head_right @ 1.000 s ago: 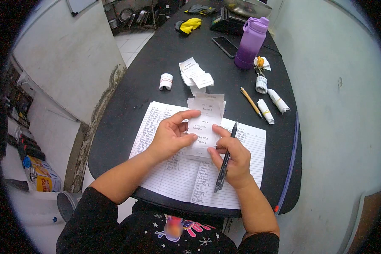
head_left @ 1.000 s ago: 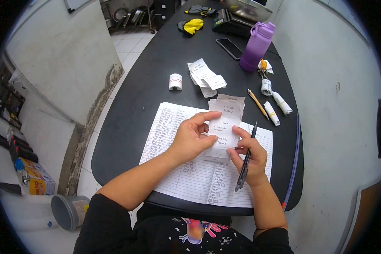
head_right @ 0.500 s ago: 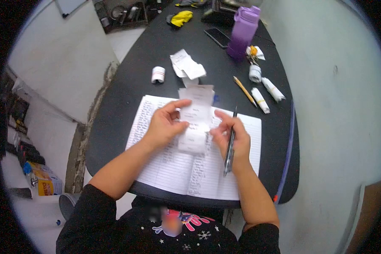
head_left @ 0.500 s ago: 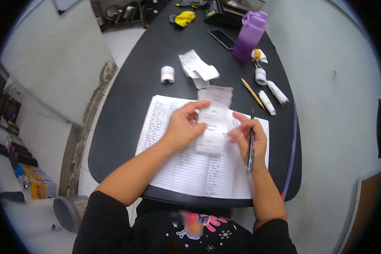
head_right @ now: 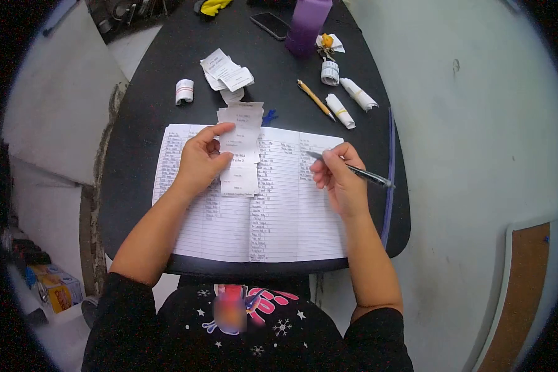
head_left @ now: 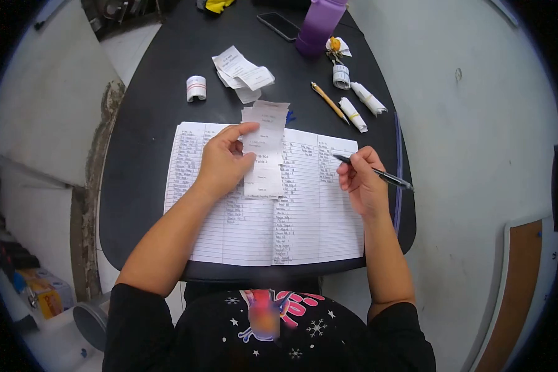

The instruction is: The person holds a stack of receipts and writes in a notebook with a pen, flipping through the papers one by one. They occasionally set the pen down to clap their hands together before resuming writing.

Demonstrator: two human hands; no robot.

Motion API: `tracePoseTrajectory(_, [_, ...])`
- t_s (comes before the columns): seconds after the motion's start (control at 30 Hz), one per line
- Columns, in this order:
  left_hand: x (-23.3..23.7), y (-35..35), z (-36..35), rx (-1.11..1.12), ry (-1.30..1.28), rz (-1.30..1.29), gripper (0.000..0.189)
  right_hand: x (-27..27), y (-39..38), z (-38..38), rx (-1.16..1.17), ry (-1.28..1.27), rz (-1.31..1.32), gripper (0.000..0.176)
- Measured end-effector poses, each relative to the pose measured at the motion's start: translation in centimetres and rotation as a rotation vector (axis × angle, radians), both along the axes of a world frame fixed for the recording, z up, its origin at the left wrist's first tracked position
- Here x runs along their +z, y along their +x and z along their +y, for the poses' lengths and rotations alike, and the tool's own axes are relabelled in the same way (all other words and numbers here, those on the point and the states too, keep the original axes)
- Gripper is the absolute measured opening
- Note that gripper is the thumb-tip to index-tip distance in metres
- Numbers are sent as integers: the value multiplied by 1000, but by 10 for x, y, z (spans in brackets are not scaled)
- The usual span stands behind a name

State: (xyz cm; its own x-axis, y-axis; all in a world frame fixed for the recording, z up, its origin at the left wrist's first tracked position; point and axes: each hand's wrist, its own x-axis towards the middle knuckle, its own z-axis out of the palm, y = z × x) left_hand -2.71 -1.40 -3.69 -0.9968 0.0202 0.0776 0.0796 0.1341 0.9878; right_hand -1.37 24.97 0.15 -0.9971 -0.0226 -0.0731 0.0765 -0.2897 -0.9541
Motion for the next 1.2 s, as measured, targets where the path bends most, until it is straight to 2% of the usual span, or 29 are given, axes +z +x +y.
tracePoseTrajectory(0.1, [-3,0,-1,-17,38,-35,53,-19,0,4,-44,-81,-15,26])
tracePoseTrajectory(0.3, [-6,-1,0,-8,94,-29,50,-28,1,-1,-26,150,11,23])
tracePoseTrajectory(0.5, [-6,-2,-3,-51,75,-78,53,-33,9,2,-175,332,78,26])
tracePoseTrajectory(0.7, [-2,-2,-1,-48,88,-79,53,-40,8,11,-226,542,69,28])
tracePoseTrajectory(1.2, [-2,0,-1,-56,130,-115,53,-37,7,4,-198,683,133,25])
